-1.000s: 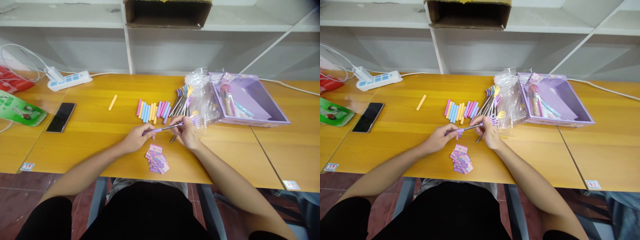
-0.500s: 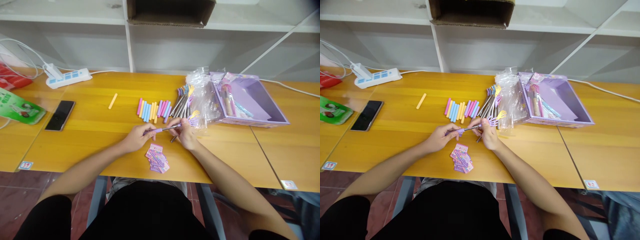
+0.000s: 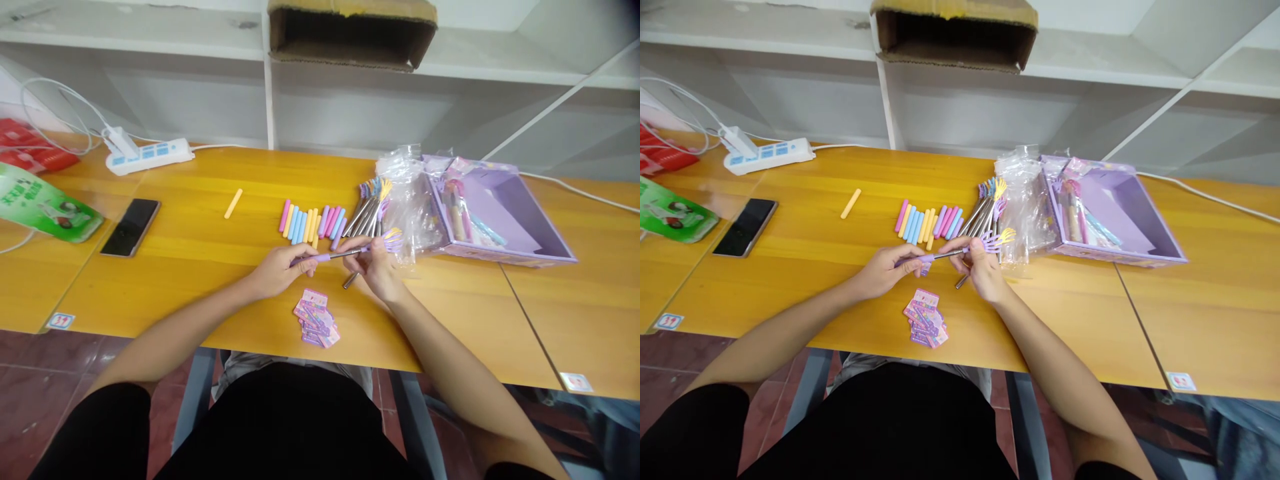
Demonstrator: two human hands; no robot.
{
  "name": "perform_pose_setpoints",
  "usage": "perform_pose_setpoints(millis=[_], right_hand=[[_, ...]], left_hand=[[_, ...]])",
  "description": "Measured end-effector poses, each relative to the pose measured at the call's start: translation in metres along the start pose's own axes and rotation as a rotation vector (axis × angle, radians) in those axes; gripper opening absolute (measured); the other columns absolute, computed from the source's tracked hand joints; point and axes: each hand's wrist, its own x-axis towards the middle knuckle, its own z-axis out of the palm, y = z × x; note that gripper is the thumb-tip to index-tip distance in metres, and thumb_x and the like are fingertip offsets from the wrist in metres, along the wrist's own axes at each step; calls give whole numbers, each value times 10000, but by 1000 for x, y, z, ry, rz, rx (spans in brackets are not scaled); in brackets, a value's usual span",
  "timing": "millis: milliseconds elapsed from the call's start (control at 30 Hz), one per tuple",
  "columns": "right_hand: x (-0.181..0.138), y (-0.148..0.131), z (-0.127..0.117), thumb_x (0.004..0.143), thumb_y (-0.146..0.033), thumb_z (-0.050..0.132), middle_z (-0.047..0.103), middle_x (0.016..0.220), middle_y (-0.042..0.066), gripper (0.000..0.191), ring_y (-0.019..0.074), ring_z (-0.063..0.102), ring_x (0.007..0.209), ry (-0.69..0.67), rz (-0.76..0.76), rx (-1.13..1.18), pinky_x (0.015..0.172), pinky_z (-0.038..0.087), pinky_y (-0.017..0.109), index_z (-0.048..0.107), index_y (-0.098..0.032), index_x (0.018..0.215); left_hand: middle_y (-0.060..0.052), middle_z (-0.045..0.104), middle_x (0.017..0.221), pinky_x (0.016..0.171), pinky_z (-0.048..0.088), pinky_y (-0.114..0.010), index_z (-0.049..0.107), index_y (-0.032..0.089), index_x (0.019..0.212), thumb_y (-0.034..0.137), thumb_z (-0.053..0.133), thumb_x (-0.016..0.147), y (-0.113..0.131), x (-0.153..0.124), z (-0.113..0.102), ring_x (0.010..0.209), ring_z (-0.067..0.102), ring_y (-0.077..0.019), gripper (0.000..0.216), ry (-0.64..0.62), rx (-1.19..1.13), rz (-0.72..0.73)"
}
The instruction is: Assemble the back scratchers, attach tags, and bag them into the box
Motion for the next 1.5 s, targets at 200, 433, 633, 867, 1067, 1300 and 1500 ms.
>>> perform_pose_setpoints(millis=[200, 433, 633, 867, 1067, 1300, 1500], right_hand=[[30, -7, -35, 962, -792, 676, 637, 1149, 53, 866, 156, 580, 695, 31, -210, -320, 642, 526, 337, 438, -315, 1644], [38, -36, -48, 1147, -289, 505, 719, 1098, 132, 271, 285, 622, 1024, -166, -492, -1382, 912, 485, 425, 746, -196, 1228], [11, -45, -21, 1136, -204, 527, 743, 1024, 116, 250, 269, 593, 954, -121, -585, -1569, 814, 383, 399, 762, -183, 1220], [-6, -54, -10, 1137, -163, 510, 729, 997, 106, 272, 260, 571, 936, -143, -636, -1605, 835, 376, 403, 781, -172, 1159], [-24, -51, -18, 1123, -145, 530, 731, 990, 98, 252, 248, 574, 914, -121, -640, -1572, 840, 374, 400, 779, -183, 1116], [-61, -41, -73, 1091, -112, 526, 771, 1084, 108, 272, 263, 613, 968, -51, -575, -1642, 858, 407, 407, 765, -192, 1192], [-112, -28, -186, 1095, -218, 574, 811, 1076, 133, 214, 280, 658, 925, 129, -442, -1655, 844, 416, 433, 785, -249, 1104]], left_hand=[[0, 694, 777, 770, 467, -303, 711, 188, 1009, 490, 520, 1116, 4, 11, -29, 740, 628, -160, 373, 12, 172, -28], [-19, 707, 807, 698, 441, -293, 677, 206, 952, 481, 474, 1134, 30, 4, -48, 690, 604, -173, 387, -40, 477, -86], [-139, 746, 1222, 819, 504, -344, 686, 193, 1328, 341, 468, 1143, 47, -13, -33, 965, 702, -260, 322, -28, 939, 54], [-101, 716, 1311, 774, 486, -309, 575, 312, 1590, 48, 396, 1010, 57, -17, -30, 952, 691, -243, 662, -163, 1033, 109], [-75, 735, 1343, 824, 520, -289, 618, 324, 1557, 66, 426, 977, 51, -23, -38, 976, 712, -221, 664, -197, 878, 94], [-56, 773, 1165, 856, 565, -282, 637, 322, 1555, 106, 438, 998, 36, -49, -75, 941, 725, -196, 629, -237, 851, 91], [-69, 773, 1265, 943, 597, -323, 677, 324, 1522, 128, 425, 1015, 10, -93, -128, 1066, 746, -218, 599, -155, 998, 43]])
